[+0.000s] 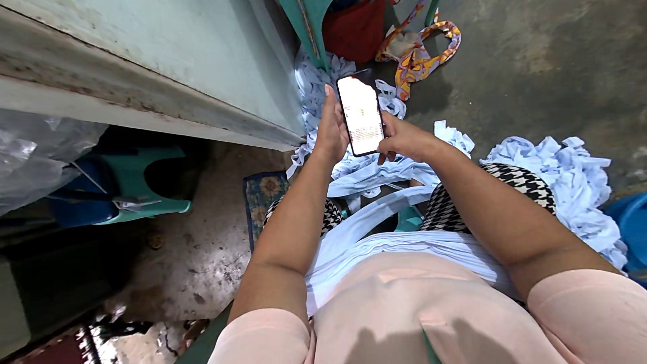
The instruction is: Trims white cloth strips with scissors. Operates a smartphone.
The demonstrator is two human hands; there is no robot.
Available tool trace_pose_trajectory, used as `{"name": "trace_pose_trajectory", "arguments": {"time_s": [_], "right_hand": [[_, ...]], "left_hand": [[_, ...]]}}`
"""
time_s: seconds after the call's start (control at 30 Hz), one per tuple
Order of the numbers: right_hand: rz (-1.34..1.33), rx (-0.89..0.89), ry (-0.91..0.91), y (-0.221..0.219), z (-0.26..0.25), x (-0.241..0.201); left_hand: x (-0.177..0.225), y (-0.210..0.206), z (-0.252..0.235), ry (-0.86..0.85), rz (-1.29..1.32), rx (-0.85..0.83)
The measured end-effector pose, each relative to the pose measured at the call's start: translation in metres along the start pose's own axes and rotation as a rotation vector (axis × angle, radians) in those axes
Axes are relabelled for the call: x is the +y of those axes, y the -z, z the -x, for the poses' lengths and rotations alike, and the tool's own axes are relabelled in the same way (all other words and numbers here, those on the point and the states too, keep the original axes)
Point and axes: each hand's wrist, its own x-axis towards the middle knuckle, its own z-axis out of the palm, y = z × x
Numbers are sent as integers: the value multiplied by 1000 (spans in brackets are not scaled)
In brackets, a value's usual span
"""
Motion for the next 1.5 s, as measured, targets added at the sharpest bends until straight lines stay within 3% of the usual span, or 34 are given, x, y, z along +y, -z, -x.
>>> {"name": "trace_pose_trajectory", "arguments": {"time_s": [0.37, 1.5], "right_hand": [[-13, 113, -60, -4, -1, -4], [5, 124, -74, -4, -1, -3]], "left_hand": [[2, -3, 1, 0, -21, 2], [-1, -2, 2, -30, -44, -44]]}}
